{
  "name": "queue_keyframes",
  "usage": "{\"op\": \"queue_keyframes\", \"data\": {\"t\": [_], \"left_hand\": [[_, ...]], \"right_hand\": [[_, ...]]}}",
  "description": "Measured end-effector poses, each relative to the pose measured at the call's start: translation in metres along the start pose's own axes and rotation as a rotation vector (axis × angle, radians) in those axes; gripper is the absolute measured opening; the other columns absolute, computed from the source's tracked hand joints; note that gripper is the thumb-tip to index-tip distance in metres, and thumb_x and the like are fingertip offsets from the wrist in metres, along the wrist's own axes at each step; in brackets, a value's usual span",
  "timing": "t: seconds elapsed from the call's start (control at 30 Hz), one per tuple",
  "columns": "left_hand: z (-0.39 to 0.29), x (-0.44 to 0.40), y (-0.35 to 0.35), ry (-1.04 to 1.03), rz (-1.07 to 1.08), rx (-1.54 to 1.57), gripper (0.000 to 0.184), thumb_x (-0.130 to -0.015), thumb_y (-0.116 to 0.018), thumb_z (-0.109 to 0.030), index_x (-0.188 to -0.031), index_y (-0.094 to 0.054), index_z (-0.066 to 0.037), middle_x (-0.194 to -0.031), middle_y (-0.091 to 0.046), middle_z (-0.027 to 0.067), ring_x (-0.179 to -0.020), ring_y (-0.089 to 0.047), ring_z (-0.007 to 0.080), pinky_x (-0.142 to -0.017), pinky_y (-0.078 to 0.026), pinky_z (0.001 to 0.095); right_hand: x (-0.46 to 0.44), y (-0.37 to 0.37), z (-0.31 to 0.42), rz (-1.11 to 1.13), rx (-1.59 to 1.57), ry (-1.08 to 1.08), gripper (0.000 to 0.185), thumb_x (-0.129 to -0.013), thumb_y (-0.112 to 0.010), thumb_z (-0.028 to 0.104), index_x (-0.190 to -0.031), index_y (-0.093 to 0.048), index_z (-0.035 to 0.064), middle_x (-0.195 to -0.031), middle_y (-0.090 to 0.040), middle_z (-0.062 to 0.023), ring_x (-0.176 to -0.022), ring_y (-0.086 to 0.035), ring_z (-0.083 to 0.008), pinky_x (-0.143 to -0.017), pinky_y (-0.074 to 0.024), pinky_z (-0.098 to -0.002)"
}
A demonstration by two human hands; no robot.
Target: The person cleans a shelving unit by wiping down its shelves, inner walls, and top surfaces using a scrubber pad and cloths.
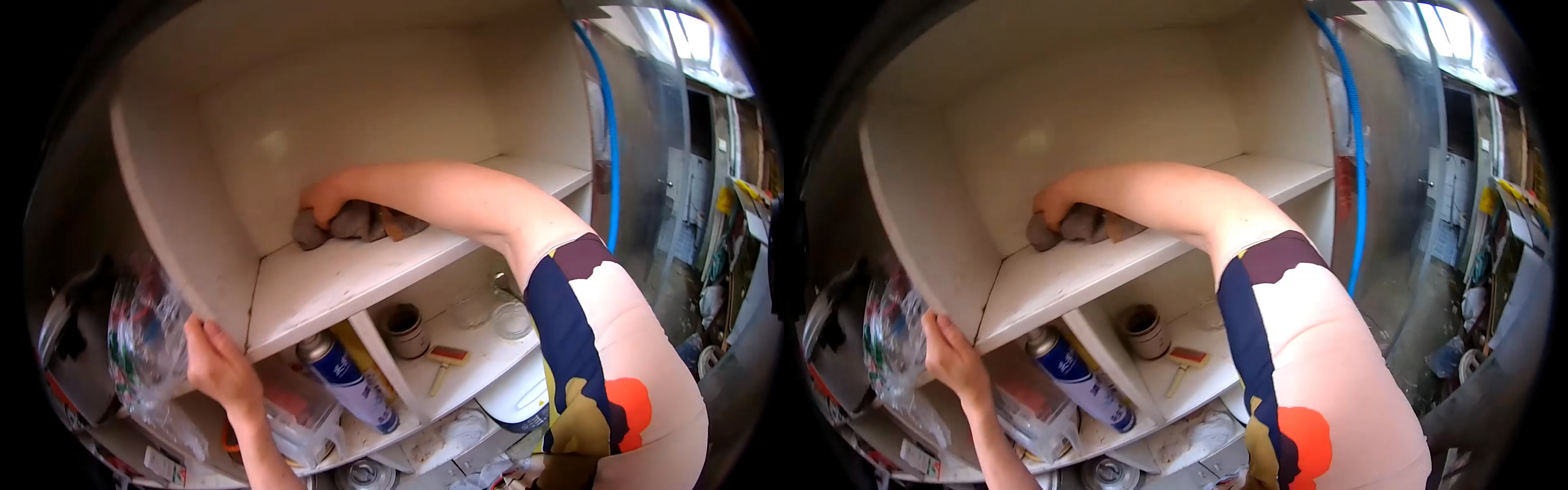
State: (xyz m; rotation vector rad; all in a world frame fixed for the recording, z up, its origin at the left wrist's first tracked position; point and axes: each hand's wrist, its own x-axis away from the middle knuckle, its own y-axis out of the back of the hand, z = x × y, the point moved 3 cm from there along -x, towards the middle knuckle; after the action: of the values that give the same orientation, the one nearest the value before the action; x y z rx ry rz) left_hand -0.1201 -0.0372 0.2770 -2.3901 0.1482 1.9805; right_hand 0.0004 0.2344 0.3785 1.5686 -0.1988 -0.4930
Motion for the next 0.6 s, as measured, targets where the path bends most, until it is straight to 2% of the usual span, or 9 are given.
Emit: {"op": "queue_keyframes", "data": {"t": [0.07, 0.13, 0.2, 0.27, 0.33, 0.4, 0.47, 0.53, 0.6], "left_hand": [[0.002, 0.0, -0.001, -0.033, -0.01, -0.004, 0.022, -0.099, -0.044, -0.014, -0.108, -0.059, -0.001, -0.082, -0.063, 0.0202, -0.07, -0.061, 0.0361, -0.062, -0.047, 0.0401], [0.003, 0.0, 0.0, -0.035, -0.003, -0.003, 0.022, -0.099, -0.044, -0.013, -0.109, -0.059, 0.0, -0.082, -0.063, 0.0201, -0.07, -0.061, 0.0359, -0.062, -0.047, 0.0396], [0.005, 0.001, -0.001, -0.011, -0.016, -0.024, 0.023, -0.1, -0.042, -0.013, -0.109, -0.058, 0.0, -0.082, -0.063, 0.0197, -0.071, -0.061, 0.0355, -0.063, -0.047, 0.0386], [0.001, 0.001, -0.004, -0.014, -0.054, -0.01, 0.024, -0.101, -0.041, -0.015, -0.107, -0.057, 0.002, -0.079, -0.06, 0.0204, -0.068, -0.057, 0.0343, -0.063, -0.045, 0.0385], [0.0, 0.002, -0.004, -0.029, -0.103, -0.009, 0.028, -0.102, -0.041, -0.018, -0.107, -0.056, 0.005, -0.078, -0.057, 0.0212, -0.067, -0.053, 0.0328, -0.063, -0.044, 0.0377], [-0.001, 0.001, -0.004, -0.046, -0.096, -0.021, 0.026, -0.102, -0.04, -0.017, -0.107, -0.056, 0.003, -0.078, -0.059, 0.0197, -0.067, -0.056, 0.0313, -0.063, -0.045, 0.0365], [0.0, 0.0, -0.002, -0.062, -0.094, -0.044, 0.024, -0.101, -0.039, -0.015, -0.107, -0.057, 0.001, -0.079, -0.061, 0.0183, -0.067, -0.058, 0.0298, -0.063, -0.046, 0.0353], [0.006, 0.001, -0.002, -0.029, -0.034, -0.022, 0.023, -0.101, -0.039, -0.014, -0.105, -0.056, 0.001, -0.077, -0.058, 0.0171, -0.067, -0.056, 0.0277, -0.063, -0.045, 0.0336], [0.0, 0.001, -0.003, -0.052, -0.05, -0.031, 0.022, -0.101, -0.039, -0.014, -0.104, -0.056, 0.001, -0.077, -0.058, 0.0168, -0.067, -0.056, 0.0271, -0.063, -0.045, 0.0333]], "right_hand": [[0.026, 0.002, -0.047, 0.036, 0.193, -0.018, 0.061, -0.062, -0.072, 0.016, -0.121, -0.062, 0.0051, -0.118, -0.063, -0.0194, -0.11, -0.059, -0.0331, -0.09, -0.0491, -0.0424], [0.059, 0.006, -0.105, 0.082, 0.14, -0.08, 0.063, -0.06, -0.071, 0.013, -0.122, -0.061, 0.0074, -0.117, -0.063, -0.0186, -0.11, -0.059, -0.0329, -0.09, -0.049, -0.0416], [0.116, 0.018, -0.141, 0.077, 0.058, -0.29, 0.064, -0.058, -0.071, 0.011, -0.122, -0.061, 0.0088, -0.117, -0.063, -0.0179, -0.109, -0.06, -0.0322, -0.089, -0.0491, -0.0405], [0.151, 0.025, -0.181, 0.005, 0.106, -0.324, 0.058, -0.057, -0.071, 0.008, -0.114, -0.066, 0.0054, -0.113, -0.066, -0.0188, -0.101, -0.063, -0.0316, -0.081, -0.0518, -0.0421], [0.179, 0.028, -0.216, -0.039, 0.103, -0.314, 0.06, -0.057, -0.069, 0.005, -0.117, -0.064, 0.0054, -0.113, -0.066, -0.0188, -0.103, -0.063, -0.0319, -0.081, -0.0517, -0.0417], [0.196, 0.032, -0.25, 0.062, 0.108, -0.569, 0.061, -0.06, -0.069, 0.004, -0.12, -0.062, 0.0059, -0.117, -0.064, -0.0188, -0.105, -0.063, -0.0322, -0.082, -0.0516, -0.0416], [0.217, 0.031, -0.291, -0.022, 0.304, -0.563, 0.057, -0.063, -0.07, 0.006, -0.12, -0.062, 0.0061, -0.117, -0.065, -0.0194, -0.106, -0.063, -0.0326, -0.083, -0.0518, -0.0417], [0.219, 0.032, -0.288, 0.056, 0.447, -0.749, 0.039, -0.066, -0.068, 0.006, -0.104, -0.07, 0.0053, -0.106, -0.068, -0.0199, -0.099, -0.065, -0.0343, -0.08, -0.052, -0.043], [0.218, 0.031, -0.281, 0.09, 0.449, -0.73, 0.039, -0.065, -0.066, 0.005, -0.104, -0.069, 0.0038, -0.106, -0.068, -0.0208, -0.099, -0.065, -0.035, -0.08, -0.0519, -0.0432]]}}
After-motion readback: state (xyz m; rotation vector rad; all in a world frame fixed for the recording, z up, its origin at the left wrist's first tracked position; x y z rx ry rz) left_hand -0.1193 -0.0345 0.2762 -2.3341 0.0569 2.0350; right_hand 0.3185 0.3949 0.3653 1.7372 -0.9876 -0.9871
